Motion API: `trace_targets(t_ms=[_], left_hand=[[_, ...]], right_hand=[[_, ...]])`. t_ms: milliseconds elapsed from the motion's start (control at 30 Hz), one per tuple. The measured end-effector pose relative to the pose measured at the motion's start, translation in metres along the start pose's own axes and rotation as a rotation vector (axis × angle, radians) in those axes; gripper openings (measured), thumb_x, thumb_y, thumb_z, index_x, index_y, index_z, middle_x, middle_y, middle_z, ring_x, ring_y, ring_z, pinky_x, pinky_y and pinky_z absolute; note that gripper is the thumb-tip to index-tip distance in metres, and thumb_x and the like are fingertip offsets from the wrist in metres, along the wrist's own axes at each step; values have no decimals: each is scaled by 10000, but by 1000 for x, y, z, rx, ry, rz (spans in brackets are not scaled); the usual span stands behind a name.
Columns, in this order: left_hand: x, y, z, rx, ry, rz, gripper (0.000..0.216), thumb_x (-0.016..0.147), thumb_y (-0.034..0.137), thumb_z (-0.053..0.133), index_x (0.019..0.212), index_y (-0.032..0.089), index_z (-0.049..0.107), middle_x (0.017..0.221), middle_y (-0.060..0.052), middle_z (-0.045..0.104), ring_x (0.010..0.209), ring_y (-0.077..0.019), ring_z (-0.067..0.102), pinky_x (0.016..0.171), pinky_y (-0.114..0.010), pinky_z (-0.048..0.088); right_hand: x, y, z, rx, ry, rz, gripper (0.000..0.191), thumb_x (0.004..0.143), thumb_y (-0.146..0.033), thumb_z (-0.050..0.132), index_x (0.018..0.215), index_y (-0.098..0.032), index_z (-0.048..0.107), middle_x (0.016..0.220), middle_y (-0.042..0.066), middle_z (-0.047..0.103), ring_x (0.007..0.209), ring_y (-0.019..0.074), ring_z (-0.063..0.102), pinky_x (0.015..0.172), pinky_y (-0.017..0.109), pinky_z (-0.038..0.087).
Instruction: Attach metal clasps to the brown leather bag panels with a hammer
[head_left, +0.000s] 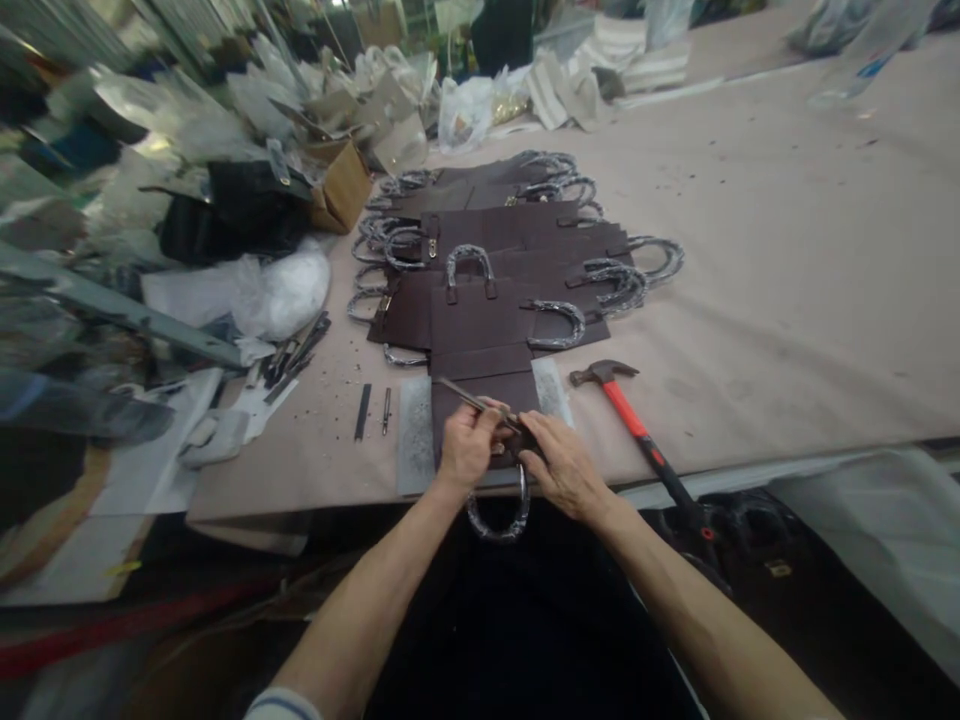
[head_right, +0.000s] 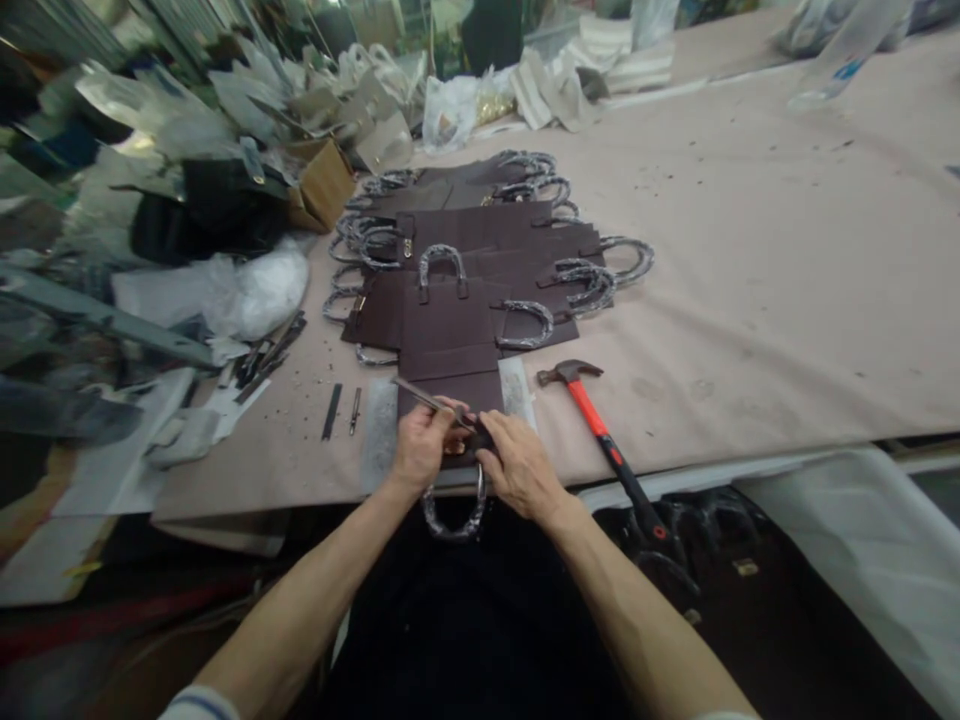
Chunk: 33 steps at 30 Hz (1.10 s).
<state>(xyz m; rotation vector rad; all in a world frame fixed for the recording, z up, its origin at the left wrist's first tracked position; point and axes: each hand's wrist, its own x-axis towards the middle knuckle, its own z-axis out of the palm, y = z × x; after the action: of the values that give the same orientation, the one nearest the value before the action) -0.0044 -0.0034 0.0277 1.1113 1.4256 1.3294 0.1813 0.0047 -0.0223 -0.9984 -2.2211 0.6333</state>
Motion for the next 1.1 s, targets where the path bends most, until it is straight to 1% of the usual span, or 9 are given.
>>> trace_targets(t_ms=[67, 133, 333, 400, 500, 633, 733, 900, 1100], left_hand=[[9, 10, -26, -182, 129, -96, 413, 825, 572, 679, 936, 183, 595, 979, -66, 719, 850, -202, 726, 768, -373, 622], [15, 19, -66, -93, 148, -138, 495, 717, 583, 768, 928, 168, 602, 956, -67, 721, 818, -199, 722, 740, -350, 619], [11, 18, -210, 1077, 226, -403, 300, 822, 447, 575, 727, 168, 629, 775, -133, 718, 867, -336, 717, 792, -443, 591], [7, 11, -239, 1395, 173, -518, 313, 856, 419, 532, 707, 171, 650, 838, -188, 740, 938, -391, 713, 816, -475, 575], [-1, 3, -256, 1542, 102, -663, 358, 888, 406, 497, 816, 140, 726, 969, -242, 753, 967, -416, 713, 810, -489, 568], [-14, 0, -241, 1586, 141, -588, 439, 949, 411, 449, 1026, 83, 731, 1094, -277, 713, 1023, -426, 692, 843, -516, 548], [-25, 3, -203, 1539, 118, -287, 347, 986, 338, 452, 1076, 115, 702, 1155, -215, 697, 1057, -348, 676, 881, -446, 538], [-31, 11, -115, 1284, -301, 252, 143, 974, 251, 590, 1078, 185, 661, 1082, -81, 695, 1008, -225, 643, 877, -323, 525], [-18, 16, -70, 1477, -606, 453, 84, 951, 140, 563, 955, 120, 645, 983, -126, 637, 939, -260, 606, 735, -337, 523]], right_hand=[[2, -2, -2, -19, 3, -23, 483, 1011, -285, 486, 1487, -204, 471, 1429, 162, 570, 1333, 309, 530, 1125, 559, 459], [5, -4, -4, -23, 11, -46, 427, 1006, -240, 487, 1430, -201, 517, 1395, 149, 581, 1303, 293, 540, 1104, 531, 474], [24, -19, -12, -156, -122, -32, 212, 975, -183, 546, 1143, -156, 673, 1193, 126, 621, 1053, 260, 553, 926, 417, 484], [33, -24, -17, -249, -217, -31, 175, 973, -189, 561, 1087, -168, 693, 1119, 112, 628, 978, 250, 525, 859, 387, 453], [45, -31, -25, -381, -380, -82, 143, 975, -182, 558, 1031, -173, 689, 1030, 103, 623, 921, 243, 492, 821, 369, 401], [54, -39, -31, -508, -536, -193, 138, 985, -154, 518, 1021, -148, 651, 1026, 115, 616, 908, 244, 495, 828, 368, 385], [59, -45, -34, -598, -607, -281, 159, 968, -101, 497, 1042, -121, 636, 1026, 134, 616, 898, 244, 524, 802, 357, 408], [74, -61, -37, -736, -740, -409, 188, 951, -55, 473, 1039, -105, 631, 967, 139, 634, 848, 239, 587, 701, 333, 440], [81, -73, -33, -805, -811, -407, 207, 963, -63, 448, 1038, -99, 637, 977, 155, 649, 854, 251, 627, 663, 337, 470]])
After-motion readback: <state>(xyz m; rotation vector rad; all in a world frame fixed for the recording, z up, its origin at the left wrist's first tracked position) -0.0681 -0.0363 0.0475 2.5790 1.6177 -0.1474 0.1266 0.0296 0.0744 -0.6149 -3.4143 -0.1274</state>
